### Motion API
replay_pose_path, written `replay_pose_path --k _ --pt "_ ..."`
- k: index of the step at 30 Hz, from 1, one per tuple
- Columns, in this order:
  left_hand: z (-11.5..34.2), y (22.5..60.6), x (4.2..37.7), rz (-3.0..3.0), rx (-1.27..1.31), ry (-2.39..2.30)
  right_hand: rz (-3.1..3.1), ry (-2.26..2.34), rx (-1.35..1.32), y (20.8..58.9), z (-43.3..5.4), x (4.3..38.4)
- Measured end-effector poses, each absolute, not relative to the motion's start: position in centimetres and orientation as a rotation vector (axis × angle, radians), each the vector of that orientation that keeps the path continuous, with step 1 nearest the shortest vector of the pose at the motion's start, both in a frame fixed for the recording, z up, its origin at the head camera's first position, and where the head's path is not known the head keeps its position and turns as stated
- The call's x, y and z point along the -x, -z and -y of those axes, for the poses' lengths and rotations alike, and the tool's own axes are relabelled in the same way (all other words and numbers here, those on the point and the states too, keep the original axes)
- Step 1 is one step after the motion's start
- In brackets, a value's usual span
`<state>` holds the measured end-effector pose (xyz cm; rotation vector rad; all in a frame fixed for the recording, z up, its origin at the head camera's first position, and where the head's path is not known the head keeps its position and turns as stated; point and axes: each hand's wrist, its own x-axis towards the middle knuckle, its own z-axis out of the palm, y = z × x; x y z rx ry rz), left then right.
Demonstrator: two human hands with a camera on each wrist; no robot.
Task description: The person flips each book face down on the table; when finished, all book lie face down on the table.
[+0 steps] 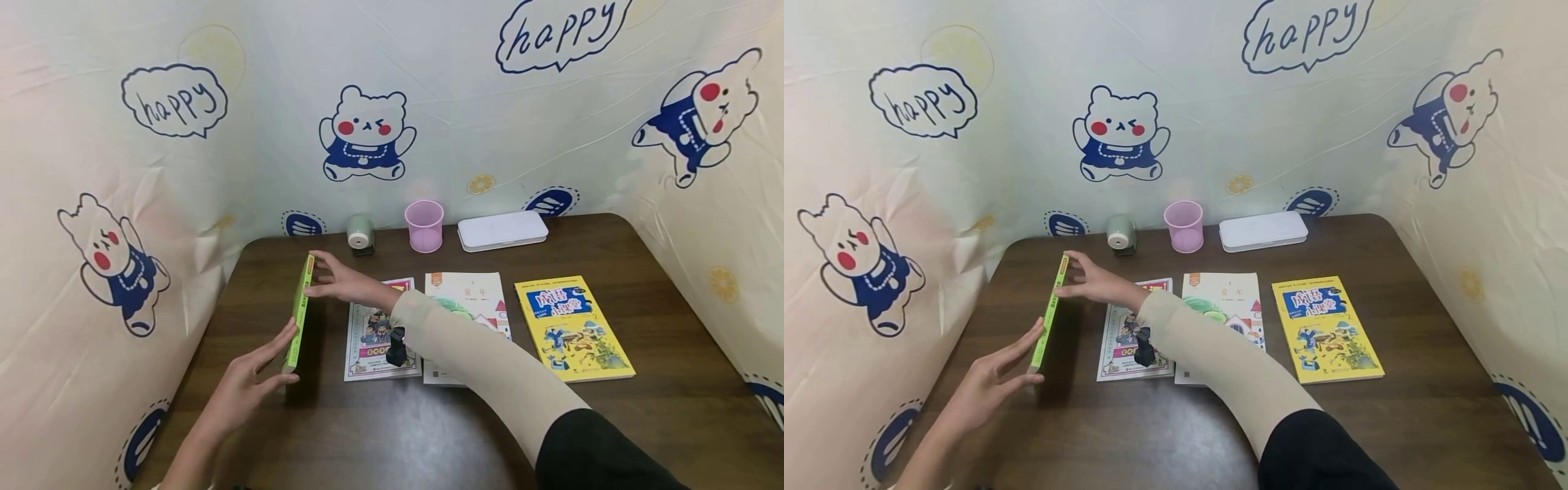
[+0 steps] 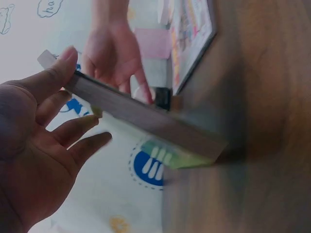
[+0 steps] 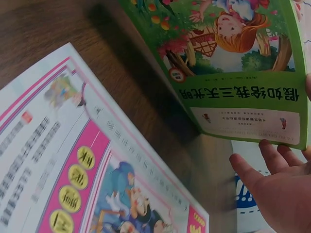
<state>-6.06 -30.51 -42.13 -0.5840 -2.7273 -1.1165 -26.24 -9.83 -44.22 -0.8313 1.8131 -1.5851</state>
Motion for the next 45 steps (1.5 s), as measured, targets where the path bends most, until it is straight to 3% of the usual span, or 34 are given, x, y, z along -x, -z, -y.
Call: replay_pose_path --k 15,26,45 --pt "29.2 45.1 6.7 2.626 0.518 1.419 -1.914 1.541 0.851 45.1 8.4 26.3" --pt "29.3 46.9 6.7 2.834 0.385 1.17 -2.087 1.334 0.855 47.1 7.6 26.4" --pt "28.9 48.1 7.8 3.016 0.407 0.836 -2.31 0.968 0.947 48.2 8.5 27.6"
